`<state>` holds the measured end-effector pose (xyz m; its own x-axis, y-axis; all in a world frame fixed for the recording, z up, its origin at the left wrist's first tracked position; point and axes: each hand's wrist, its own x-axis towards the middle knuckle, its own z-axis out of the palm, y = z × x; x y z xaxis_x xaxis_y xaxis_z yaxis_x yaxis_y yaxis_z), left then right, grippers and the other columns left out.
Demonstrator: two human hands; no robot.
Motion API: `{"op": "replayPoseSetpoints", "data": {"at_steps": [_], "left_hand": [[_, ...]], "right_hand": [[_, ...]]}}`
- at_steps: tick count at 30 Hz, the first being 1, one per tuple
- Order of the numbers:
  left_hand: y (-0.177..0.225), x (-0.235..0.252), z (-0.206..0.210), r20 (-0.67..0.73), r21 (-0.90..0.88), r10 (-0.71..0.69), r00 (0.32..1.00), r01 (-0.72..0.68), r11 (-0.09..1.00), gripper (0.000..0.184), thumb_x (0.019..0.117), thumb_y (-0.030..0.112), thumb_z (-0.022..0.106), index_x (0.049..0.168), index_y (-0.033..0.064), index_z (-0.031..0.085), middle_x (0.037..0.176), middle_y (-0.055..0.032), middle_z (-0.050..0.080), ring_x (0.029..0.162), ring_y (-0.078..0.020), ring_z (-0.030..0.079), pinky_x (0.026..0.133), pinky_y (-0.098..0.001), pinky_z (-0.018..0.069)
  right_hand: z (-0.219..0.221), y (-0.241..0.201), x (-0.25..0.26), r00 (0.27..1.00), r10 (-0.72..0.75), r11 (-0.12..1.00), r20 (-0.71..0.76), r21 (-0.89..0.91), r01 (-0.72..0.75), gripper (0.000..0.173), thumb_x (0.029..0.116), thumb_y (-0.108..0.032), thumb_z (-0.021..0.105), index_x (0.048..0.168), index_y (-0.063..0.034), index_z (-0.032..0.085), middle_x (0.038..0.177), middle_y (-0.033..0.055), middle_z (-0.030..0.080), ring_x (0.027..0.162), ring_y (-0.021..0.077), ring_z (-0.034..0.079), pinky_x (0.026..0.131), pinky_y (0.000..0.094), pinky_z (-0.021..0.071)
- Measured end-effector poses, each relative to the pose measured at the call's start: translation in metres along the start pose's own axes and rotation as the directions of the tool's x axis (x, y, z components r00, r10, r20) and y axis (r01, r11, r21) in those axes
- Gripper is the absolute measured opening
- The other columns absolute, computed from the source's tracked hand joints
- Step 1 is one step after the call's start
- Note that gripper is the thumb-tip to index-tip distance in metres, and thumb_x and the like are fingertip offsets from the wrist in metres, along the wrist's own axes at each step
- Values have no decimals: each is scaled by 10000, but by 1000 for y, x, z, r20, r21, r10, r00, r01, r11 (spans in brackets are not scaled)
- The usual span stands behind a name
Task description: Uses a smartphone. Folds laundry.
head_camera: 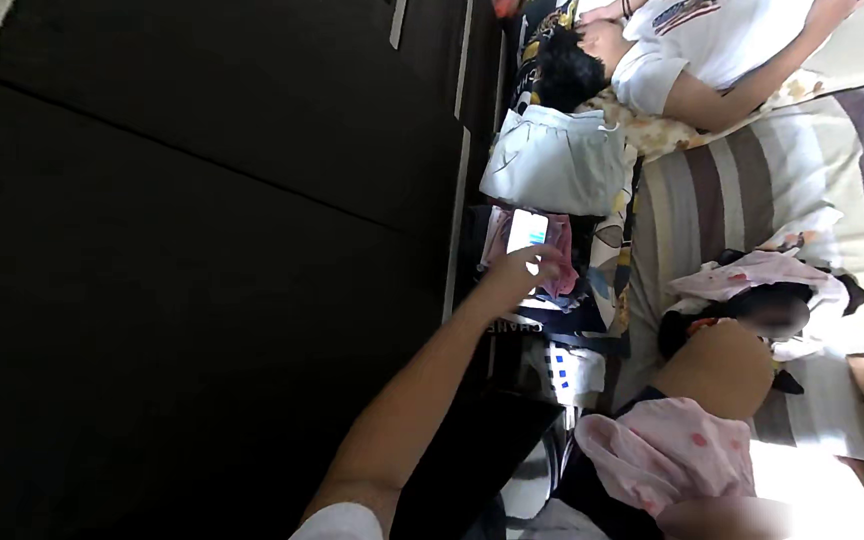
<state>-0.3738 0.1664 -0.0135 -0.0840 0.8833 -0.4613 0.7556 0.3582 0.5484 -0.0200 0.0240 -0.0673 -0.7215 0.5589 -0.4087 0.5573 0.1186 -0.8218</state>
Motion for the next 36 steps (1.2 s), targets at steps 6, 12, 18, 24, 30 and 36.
{"op": "replayPoseSetpoints", "data": {"at_steps": [6,12,18,24,30,36], "left_hand": [[-63,71,-29,-400,-36,-243,883,250,968,300,1033,166,577,1301,50,646,1281,-167,669,1186,-297,646,1031,-511,498],[-89,56,-5,-468,88,-207,859,278,956,497,992,189,644,1463,72,536,1488,-232,501,1393,-384,472,1146,-538,387],[-114,29,9,-519,95,-160,840,242,966,499,998,159,634,1472,54,514,1507,-210,488,1413,-376,442,1165,-532,358],[-124,23,15,-515,62,-147,844,208,976,516,990,126,631,1480,39,496,1524,-199,475,1420,-375,432,1165,-553,349],[-129,26,16,-523,48,-139,841,192,980,521,973,115,646,1468,25,510,1498,-217,498,1408,-376,448,1162,-536,357],[-126,25,20,-488,124,-145,861,233,964,662,952,161,708,1531,24,417,1540,-239,436,1442,-416,391,1182,-567,320]], "right_hand": [[16,7,17,996,48,996,-72,-66,-52,184,905,-175,666,820,-18,714,734,173,689,719,394,699,627,626,524],[14,16,16,994,33,999,-105,-8,-34,199,906,-182,669,793,-23,711,711,164,684,688,378,694,598,612,515],[11,18,20,998,27,1000,-61,4,-27,201,905,-190,671,799,-25,715,709,166,685,684,381,695,599,621,513],[12,19,21,999,14,1000,-47,3,-14,223,903,-196,669,769,-21,694,679,161,662,663,372,681,580,607,499],[14,18,20,997,29,1000,-78,-4,-29,225,895,-202,674,750,-29,690,658,150,651,635,358,670,561,592,494],[15,19,20,996,14,1000,-92,-9,-15,229,898,-204,666,741,-38,684,645,141,645,631,348,670,553,581,490]]}}
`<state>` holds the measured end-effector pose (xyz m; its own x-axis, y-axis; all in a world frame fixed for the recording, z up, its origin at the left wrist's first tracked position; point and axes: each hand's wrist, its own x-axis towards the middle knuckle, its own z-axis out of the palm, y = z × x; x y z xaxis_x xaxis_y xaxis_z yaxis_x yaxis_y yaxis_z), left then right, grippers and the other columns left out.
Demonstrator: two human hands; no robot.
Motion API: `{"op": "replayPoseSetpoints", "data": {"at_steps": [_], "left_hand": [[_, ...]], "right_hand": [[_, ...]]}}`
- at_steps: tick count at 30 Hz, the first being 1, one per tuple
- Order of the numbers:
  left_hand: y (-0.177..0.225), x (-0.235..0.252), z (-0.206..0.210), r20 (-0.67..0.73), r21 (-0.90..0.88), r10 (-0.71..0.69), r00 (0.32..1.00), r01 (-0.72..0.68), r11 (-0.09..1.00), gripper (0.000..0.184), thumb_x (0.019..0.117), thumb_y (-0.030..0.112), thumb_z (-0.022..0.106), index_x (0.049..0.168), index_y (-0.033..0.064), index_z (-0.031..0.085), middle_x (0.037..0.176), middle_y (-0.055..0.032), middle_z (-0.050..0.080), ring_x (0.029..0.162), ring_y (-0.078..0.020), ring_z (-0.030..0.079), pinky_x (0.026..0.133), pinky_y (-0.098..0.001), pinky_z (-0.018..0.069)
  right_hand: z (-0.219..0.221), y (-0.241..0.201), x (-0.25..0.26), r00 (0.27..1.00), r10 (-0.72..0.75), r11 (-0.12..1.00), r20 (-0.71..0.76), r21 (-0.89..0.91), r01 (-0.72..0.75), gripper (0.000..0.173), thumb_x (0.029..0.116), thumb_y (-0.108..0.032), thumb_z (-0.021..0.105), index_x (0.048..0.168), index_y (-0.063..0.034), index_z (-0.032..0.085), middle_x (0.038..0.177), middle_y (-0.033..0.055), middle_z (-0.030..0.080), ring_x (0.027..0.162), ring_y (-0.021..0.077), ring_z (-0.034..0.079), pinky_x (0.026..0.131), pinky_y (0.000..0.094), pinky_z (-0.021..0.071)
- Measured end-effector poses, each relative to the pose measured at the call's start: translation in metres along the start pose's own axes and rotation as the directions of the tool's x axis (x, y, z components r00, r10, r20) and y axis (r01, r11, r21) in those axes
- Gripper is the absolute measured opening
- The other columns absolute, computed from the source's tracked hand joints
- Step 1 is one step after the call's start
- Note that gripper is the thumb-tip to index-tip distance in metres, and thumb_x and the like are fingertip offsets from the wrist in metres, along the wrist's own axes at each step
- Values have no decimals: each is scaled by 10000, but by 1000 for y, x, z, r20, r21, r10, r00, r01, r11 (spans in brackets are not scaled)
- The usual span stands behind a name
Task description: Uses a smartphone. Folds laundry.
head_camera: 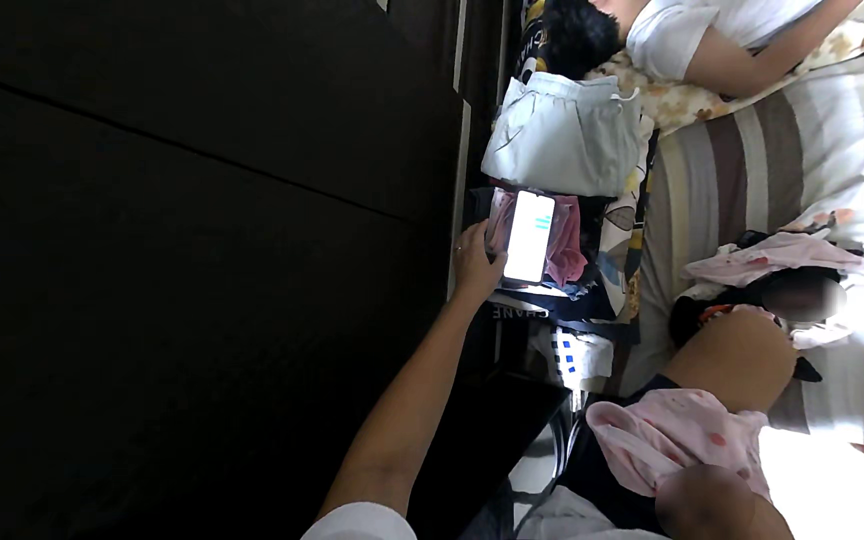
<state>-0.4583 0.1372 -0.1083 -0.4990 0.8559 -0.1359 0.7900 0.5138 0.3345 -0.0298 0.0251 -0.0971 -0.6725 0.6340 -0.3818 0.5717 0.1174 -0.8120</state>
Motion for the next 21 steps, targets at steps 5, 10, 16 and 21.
{"op": "replayPoseSetpoints", "data": {"at_steps": [5,10,16,21], "left_hand": [[8,-11,8,61,186,-43,997,31,982,1114,805,386,866,1643,115,183,1673,-207,224,1541,-439,189,1171,-684,233],[14,-16,19,42,267,-67,997,54,962,1295,706,491,908,1656,143,98,1695,-212,142,1561,-437,110,1175,-720,129],[19,-16,24,54,293,-105,993,84,952,1318,699,467,919,1662,153,76,1709,-206,67,1568,-445,39,1169,-741,92],[20,-15,22,68,289,-112,991,88,953,1341,686,499,917,1662,171,58,1710,-203,63,1565,-449,48,1152,-751,115]], "right_hand": [[2,2,-1,1000,-17,1000,-20,-3,17,244,902,-225,661,744,-42,692,651,134,652,630,340,675,548,576,491],[3,2,-1,999,-15,1000,-30,-7,15,242,896,-221,657,734,-44,685,642,128,647,623,331,672,542,565,488],[3,2,-1,999,-27,1000,-46,-16,26,228,891,-217,671,742,-47,696,654,126,661,633,334,683,547,571,500],[5,1,-1,998,-27,999,-63,-23,26,237,882,-212,672,713,-45,674,630,127,641,612,334,671,530,565,490]]}}
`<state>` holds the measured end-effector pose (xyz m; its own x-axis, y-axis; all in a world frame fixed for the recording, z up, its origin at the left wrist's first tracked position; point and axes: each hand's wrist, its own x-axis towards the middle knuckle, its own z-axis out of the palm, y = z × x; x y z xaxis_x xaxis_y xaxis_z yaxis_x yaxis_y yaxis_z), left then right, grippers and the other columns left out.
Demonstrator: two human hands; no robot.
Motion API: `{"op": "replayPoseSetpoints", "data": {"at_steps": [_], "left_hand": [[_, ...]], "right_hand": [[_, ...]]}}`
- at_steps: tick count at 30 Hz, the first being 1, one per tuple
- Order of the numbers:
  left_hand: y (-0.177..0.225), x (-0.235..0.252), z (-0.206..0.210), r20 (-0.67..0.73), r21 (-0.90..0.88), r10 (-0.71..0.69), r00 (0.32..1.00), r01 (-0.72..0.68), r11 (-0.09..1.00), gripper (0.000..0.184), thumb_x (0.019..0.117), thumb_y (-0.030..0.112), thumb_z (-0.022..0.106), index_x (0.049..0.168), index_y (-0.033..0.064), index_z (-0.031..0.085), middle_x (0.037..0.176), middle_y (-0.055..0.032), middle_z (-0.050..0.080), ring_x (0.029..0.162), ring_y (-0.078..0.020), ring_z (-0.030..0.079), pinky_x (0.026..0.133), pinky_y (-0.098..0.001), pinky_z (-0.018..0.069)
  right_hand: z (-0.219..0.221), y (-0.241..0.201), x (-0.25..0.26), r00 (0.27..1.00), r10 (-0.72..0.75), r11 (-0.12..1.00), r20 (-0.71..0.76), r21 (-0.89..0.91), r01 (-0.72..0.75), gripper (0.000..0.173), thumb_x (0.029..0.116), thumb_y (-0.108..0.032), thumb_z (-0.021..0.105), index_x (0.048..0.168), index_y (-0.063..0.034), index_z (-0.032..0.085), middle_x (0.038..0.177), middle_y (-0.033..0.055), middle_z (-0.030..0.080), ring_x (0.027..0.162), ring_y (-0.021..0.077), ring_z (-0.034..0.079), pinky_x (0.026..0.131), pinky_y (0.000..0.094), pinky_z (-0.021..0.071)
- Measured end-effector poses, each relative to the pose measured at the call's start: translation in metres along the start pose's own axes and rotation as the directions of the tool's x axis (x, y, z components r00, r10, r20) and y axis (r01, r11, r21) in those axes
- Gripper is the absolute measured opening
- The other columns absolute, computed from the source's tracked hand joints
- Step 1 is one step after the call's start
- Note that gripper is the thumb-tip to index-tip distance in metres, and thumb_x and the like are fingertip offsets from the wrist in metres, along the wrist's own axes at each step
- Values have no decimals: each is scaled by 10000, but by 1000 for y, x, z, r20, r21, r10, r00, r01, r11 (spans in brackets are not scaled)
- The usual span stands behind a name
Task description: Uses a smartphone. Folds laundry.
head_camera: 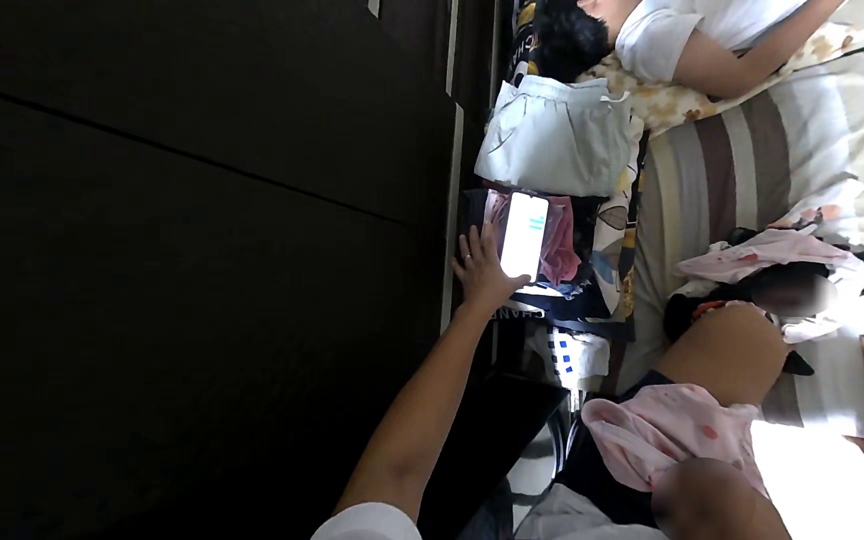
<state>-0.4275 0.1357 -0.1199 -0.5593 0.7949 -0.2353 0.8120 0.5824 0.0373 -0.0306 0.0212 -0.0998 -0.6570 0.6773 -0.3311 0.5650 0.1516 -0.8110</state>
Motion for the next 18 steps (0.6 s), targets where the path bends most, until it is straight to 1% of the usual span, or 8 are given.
{"op": "replayPoseSetpoints", "data": {"at_steps": [3,5,6,8,10,12,14,18], "left_hand": [[1,0,-5,15,-58,-5,1000,6,998,1292,734,465,897,1661,153,54,1706,-209,75,1561,-463,50,1147,-760,107],[6,2,-12,24,-83,-37,999,39,996,1194,798,438,860,1657,154,83,1698,-207,126,1554,-460,106,1148,-750,148],[9,4,-16,20,-92,-63,998,65,994,1124,834,411,838,1654,145,117,1682,-211,187,1542,-455,163,1142,-738,192],[15,10,-25,-13,-125,-111,994,109,986,970,892,329,789,1639,131,203,1615,-223,333,1496,-448,284,1127,-704,265],[18,19,-31,-68,-162,-127,990,115,980,822,918,276,741,1605,126,316,1550,-226,426,1439,-445,377,1099,-672,326],[19,30,-36,-96,-180,-114,989,96,979,672,946,267,698,1548,123,435,1525,-209,464,1412,-424,423,1103,-622,370],[22,41,-40,-99,-220,-77,992,54,974,517,968,230,662,1460,113,553,1507,-205,484,1391,-403,454,1118,-571,383],[28,65,-43,-125,-267,-17,992,-17,964,323,1003,201,605,1297,98,690,1437,-196,552,1337,-365,519,1115,-522,409]], "right_hand": [[-1,-1,0,1000,3,1000,9,-1,-3,240,885,-214,672,718,-43,678,632,130,642,615,340,672,532,569,490],[0,0,0,1000,-1,1000,8,1,1,236,887,-215,671,724,-45,680,632,127,642,613,337,672,530,566,491],[0,1,0,1000,-4,1000,8,3,4,232,886,-210,670,724,-43,681,631,128,641,611,336,671,529,565,491],[0,1,0,1000,-3,1000,10,8,3,230,880,-206,669,718,-42,678,623,126,635,606,334,666,528,562,485],[0,1,0,1000,0,1000,13,12,0,235,880,-206,667,712,-42,672,621,128,631,605,333,662,531,559,481],[0,1,0,1000,-2,1000,11,12,2,234,880,-206,667,710,-45,671,621,123,632,601,328,660,529,555,481],[0,1,0,1000,-3,1000,11,17,3,232,879,-205,668,711,-45,673,622,123,633,603,327,662,528,555,481],[0,0,1,1000,0,1000,2,21,0,234,876,-207,672,704,-47,670,613,123,628,595,323,659,520,550,477]]}}
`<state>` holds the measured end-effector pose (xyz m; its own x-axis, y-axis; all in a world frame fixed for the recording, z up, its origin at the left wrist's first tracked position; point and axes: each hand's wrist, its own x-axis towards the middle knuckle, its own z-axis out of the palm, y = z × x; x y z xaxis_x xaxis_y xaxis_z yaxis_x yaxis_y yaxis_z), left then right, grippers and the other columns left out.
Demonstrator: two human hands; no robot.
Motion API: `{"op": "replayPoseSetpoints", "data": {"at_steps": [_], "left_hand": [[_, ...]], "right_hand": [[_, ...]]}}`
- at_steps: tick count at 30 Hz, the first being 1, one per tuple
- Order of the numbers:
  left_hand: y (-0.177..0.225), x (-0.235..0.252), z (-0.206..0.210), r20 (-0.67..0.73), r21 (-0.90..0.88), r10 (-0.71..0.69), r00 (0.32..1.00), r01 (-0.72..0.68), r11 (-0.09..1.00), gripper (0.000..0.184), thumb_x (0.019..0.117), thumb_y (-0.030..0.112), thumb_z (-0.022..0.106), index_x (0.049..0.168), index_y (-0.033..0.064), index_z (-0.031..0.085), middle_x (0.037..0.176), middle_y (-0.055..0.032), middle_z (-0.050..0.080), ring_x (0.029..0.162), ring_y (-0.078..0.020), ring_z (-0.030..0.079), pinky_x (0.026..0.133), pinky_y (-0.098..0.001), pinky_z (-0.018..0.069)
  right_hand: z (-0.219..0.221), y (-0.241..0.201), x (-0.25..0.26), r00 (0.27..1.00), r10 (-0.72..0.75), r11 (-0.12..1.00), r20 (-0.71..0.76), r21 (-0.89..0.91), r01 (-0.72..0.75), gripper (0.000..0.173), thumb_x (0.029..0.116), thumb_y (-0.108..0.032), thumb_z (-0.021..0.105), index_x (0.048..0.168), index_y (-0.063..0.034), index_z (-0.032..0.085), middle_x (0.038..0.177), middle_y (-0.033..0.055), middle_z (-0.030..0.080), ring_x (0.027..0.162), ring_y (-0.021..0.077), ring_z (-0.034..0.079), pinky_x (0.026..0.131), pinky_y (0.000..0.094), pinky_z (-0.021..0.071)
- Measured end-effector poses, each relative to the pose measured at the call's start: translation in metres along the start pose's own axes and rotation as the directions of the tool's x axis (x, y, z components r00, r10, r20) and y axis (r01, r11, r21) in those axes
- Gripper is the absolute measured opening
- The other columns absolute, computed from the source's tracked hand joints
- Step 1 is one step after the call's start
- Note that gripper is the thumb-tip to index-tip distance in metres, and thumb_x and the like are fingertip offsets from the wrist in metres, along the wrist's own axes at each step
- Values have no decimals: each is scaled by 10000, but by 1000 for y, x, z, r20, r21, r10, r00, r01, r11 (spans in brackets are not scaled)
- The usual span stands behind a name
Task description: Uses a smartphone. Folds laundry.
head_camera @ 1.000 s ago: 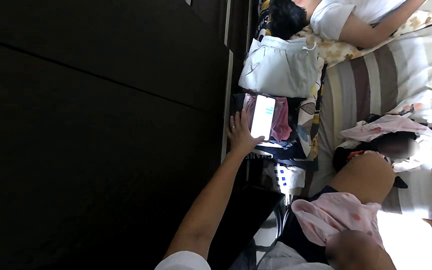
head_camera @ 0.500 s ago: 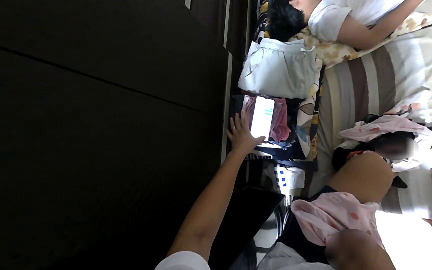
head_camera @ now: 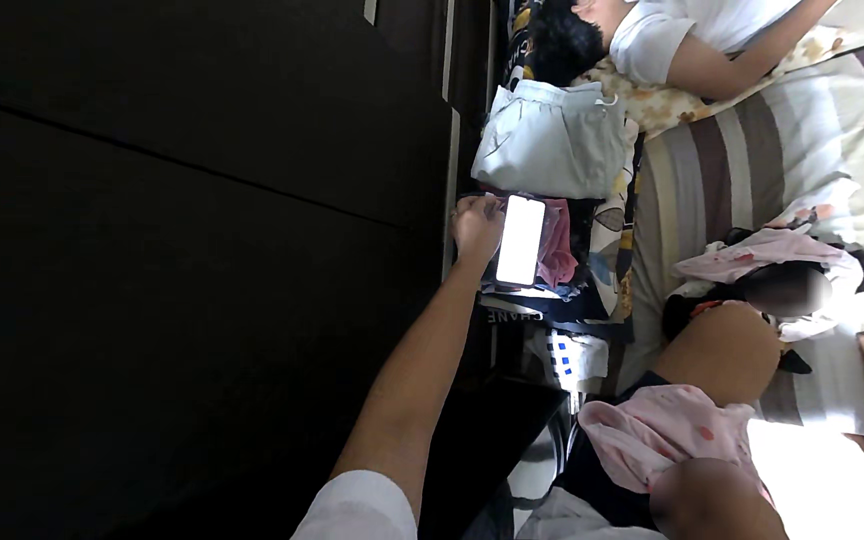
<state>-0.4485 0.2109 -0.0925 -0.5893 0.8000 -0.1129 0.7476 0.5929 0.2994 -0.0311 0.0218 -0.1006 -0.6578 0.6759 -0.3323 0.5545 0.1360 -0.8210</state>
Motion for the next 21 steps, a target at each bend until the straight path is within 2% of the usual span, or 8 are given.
{"op": "replayPoseSetpoints", "data": {"at_steps": [7,10,13,18,21], "left_hand": [[12,28,7,56,37,-66,996,64,997,277,1019,255,583,1197,112,739,1358,-162,625,1313,-347,548,1103,-552,414],[16,32,10,90,59,-101,991,96,994,282,1025,269,568,1189,117,741,1388,-168,600,1333,-361,524,1093,-578,410],[17,32,11,106,57,-126,986,121,991,281,1027,260,573,1198,107,737,1403,-179,588,1340,-364,522,1101,-563,414],[13,30,7,127,31,-90,988,87,996,277,1023,238,580,1208,100,734,1410,-168,588,1327,-343,541,1106,-538,424],[9,28,5,115,30,-63,991,60,998,290,997,246,627,1237,113,723,1409,-168,585,1315,-352,546,1090,-542,442]], "right_hand": [[-1,1,0,1000,15,1000,9,7,-15,252,883,-228,667,703,-53,672,608,119,626,591,321,656,523,557,476],[1,2,-1,1000,10,1000,-5,5,-10,248,883,-233,669,704,-61,675,616,110,632,595,315,661,523,551,482],[1,4,0,1000,-5,1000,-10,13,6,250,879,-234,668,698,-61,672,607,109,627,587,312,659,515,550,484],[2,5,1,1000,-7,1000,-4,11,7,260,878,-242,666,687,-67,661,597,103,616,581,304,651,504,543,473],[2,6,1,1000,-8,1000,1,4,8,262,879,-248,668,687,-69,662,598,99,617,580,302,651,504,542,472]]}}
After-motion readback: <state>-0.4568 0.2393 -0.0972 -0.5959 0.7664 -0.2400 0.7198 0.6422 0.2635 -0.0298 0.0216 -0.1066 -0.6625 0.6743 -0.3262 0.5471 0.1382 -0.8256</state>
